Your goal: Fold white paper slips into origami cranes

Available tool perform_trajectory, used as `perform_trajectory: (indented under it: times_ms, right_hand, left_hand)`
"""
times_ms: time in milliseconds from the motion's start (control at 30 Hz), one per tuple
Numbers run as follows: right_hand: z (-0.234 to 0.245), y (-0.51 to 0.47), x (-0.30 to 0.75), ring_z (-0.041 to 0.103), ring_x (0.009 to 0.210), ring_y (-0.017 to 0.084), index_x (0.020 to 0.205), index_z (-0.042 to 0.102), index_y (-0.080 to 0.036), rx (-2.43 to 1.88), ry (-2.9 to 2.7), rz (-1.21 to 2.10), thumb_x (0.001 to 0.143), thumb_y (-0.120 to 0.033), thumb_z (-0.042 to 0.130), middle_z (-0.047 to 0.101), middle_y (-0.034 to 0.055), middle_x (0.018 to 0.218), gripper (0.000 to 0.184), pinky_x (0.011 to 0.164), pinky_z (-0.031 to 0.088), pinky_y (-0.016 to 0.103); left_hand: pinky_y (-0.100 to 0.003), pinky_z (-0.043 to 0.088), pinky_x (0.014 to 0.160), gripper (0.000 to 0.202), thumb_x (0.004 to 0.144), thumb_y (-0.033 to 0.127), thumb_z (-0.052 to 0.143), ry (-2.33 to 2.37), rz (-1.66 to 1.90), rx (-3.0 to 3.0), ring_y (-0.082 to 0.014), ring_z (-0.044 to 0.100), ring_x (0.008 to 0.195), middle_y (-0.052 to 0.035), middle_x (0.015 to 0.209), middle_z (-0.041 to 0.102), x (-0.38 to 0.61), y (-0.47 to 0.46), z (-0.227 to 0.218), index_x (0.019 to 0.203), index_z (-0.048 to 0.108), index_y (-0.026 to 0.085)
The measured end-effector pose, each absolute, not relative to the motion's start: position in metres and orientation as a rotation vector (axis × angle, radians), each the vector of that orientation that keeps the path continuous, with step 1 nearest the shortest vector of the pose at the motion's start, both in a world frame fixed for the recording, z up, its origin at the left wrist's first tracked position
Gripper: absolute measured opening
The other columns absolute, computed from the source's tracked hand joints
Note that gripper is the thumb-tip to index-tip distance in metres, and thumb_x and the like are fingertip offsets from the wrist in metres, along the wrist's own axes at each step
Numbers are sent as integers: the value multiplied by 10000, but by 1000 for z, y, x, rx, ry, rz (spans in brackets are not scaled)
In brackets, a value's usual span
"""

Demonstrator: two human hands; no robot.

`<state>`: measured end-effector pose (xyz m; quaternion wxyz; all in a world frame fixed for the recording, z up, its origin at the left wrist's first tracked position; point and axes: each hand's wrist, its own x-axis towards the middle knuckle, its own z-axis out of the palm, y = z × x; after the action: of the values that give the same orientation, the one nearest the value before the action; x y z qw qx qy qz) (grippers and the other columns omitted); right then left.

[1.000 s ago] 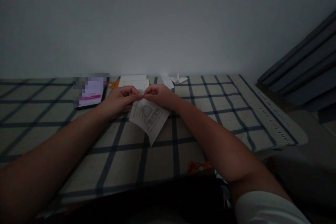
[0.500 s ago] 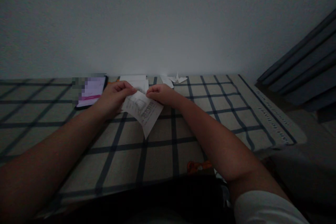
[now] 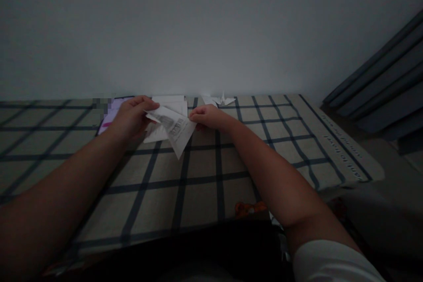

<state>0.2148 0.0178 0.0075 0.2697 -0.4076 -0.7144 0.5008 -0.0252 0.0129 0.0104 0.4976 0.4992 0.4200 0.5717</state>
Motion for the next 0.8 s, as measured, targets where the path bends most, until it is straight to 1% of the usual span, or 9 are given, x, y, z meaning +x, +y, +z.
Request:
perform_trajectory:
  times_ms: [100,200,267,333,400,533,633,733,800]
  right_hand:
    - [8,19,217,552,575,101,769,633,-161,-1083,-1897,1393,805,-263,613,630,-6,664,109,553,437,218]
    - [7,21,219,547,561,94,708,606,-160,-1096,-1861,1402,795,-201,587,625,1,648,99,545,440,213]
    - [7,23,220,546,560,93,699,590,-164,-1116,-1781,1405,787,-188,594,623,3,653,92,538,444,211]
    - [7,25,219,559,581,99,726,580,-173,-1113,-1663,1415,799,-218,611,623,3,682,92,539,458,213]
    - [6,27,218,590,635,114,794,601,-184,-1085,-1597,1405,831,-289,620,636,11,750,112,540,471,216]
    - [4,25,216,611,730,134,955,687,-184,-1046,-1759,1370,862,-446,643,684,44,903,281,578,475,226]
    - [4,21,214,583,693,126,910,704,-148,-1032,-1849,1319,802,-483,724,679,32,814,353,600,453,230]
    - [6,18,214,551,641,113,883,691,-142,-1026,-1813,1220,801,-484,722,639,9,736,353,573,415,229]
    - [6,18,214,485,570,98,873,688,-144,-1039,-1816,1171,815,-503,704,565,-24,639,364,521,351,225]
  left_hand:
    - [-191,416,394,181,645,190,731,1025,1443,1164,-91,494,451,21,544,529,-29,17,11,563,571,180]
    - [-190,374,371,131,670,172,674,978,1590,1050,-91,494,442,37,546,507,-37,26,13,609,560,193]
    - [-183,332,351,176,681,166,650,946,1637,1006,-76,450,411,49,516,463,-41,31,13,579,509,196]
    - [-180,349,357,182,657,166,686,959,1629,1057,-72,457,424,50,525,485,-40,30,14,579,524,195]
    - [-179,376,371,182,637,181,725,990,1549,1114,-76,486,444,44,546,529,-36,25,13,590,550,193]
    - [-189,429,432,201,658,196,757,989,1449,1246,-93,538,482,29,572,580,-23,11,11,614,561,183]
    - [-196,450,470,173,692,212,757,997,1456,1248,-102,561,517,24,606,603,-19,7,12,662,590,181]
    - [-202,451,481,152,710,213,737,989,1440,1193,-104,555,524,25,613,591,-20,8,14,680,591,183]
    - [-206,444,471,137,712,210,719,976,1432,1150,-109,545,520,28,606,572,-21,11,13,681,587,188]
